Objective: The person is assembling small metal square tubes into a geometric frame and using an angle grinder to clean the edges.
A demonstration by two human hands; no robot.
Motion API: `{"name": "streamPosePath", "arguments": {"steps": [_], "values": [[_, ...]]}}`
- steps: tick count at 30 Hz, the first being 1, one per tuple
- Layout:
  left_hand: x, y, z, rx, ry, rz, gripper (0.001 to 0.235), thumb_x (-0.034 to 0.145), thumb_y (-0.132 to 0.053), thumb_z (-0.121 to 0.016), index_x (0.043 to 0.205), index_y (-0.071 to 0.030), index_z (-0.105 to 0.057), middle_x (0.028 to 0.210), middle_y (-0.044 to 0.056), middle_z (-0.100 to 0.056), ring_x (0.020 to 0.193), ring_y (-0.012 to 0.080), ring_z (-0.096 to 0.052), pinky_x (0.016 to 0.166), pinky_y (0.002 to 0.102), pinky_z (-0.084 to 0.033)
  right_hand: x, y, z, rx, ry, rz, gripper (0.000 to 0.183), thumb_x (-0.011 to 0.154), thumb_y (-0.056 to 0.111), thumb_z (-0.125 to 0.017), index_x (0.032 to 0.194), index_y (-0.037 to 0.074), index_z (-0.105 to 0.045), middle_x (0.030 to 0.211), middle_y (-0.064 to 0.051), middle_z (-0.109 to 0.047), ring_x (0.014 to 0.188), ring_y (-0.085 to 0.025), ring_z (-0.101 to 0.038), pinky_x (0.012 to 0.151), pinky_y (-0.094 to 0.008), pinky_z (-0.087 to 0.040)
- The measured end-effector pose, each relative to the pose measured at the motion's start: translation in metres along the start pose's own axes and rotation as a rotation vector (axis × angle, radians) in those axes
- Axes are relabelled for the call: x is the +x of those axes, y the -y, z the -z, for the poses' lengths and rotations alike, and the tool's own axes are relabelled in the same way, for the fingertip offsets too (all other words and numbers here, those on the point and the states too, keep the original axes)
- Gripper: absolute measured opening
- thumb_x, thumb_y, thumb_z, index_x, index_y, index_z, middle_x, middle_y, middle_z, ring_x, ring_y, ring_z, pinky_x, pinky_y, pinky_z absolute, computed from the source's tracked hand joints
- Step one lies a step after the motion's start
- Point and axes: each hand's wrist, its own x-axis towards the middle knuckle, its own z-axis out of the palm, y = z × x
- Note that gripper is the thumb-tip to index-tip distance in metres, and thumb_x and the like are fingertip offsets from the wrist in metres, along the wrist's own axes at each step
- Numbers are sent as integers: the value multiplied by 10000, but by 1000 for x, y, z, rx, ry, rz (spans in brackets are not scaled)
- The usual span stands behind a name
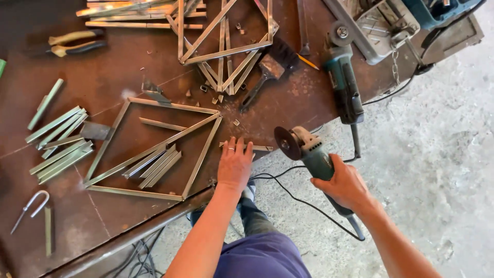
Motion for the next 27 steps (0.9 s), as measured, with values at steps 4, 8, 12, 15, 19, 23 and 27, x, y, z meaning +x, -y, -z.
{"name": "streamPosePath", "arguments": {"steps": [4,8,12,15,19,23,27], "values": [[-12,5,-21,14,-43,-2,229,948,-179,-661,1139,-91,-753,1176,177,-699,1200,418,-646,1080,536,-467,5,5,-2,-52,29,36,837,684,519,-801,1427,232,-542,1151,-193,-754,1170,-391,-691,987,-513,-544],[-17,7,-29,3,-68,-3,237,922,-125,-655,1134,-77,-749,1177,166,-711,1209,412,-644,1085,539,-466,6,6,-9,-86,28,38,840,673,550,-789,1423,261,-545,1143,-173,-759,1152,-373,-701,976,-500,-552],[-24,3,-39,33,-112,16,233,968,-193,-646,1124,-57,-754,1162,190,-715,1189,442,-652,1052,567,-485,2,9,-13,-116,56,44,854,681,567,-781,1443,274,-529,1160,-167,-760,1167,-373,-696,987,-502,-548],[-27,0,-42,41,-132,27,253,997,-233,-640,1116,-41,-754,1158,201,-720,1177,453,-656,1043,580,-486,-1,11,-13,-120,62,34,842,688,567,-770,1444,286,-528,1170,-160,-758,1173,-375,-693,992,-501,-546],[-28,0,-47,57,-148,34,289,1022,-277,-624,1104,-31,-751,1144,207,-721,1154,459,-664,1022,592,-497,4,11,-16,-116,52,24,840,695,561,-762,1449,278,-526,1172,-159,-756,1169,-378,-694,991,-502,-546],[-27,-3,-45,89,-149,52,294,1021,-298,-629,1093,-46,-765,1139,180,-731,1147,433,-676,1024,576,-499,4,11,-18,-101,55,30,827,697,556,-768,1437,271,-533,1158,-169,-755,1158,-384,-695,981,-511,-551],[-26,-3,-45,86,-168,58,299,1031,-304,-630,1094,-44,-762,1144,188,-731,1150,436,-676,1034,575,-495,2,15,-16,-99,57,23,815,706,533,-765,1440,266,-534,1170,-170,-753,1164,-385,-694,981,-509,-549]]}}
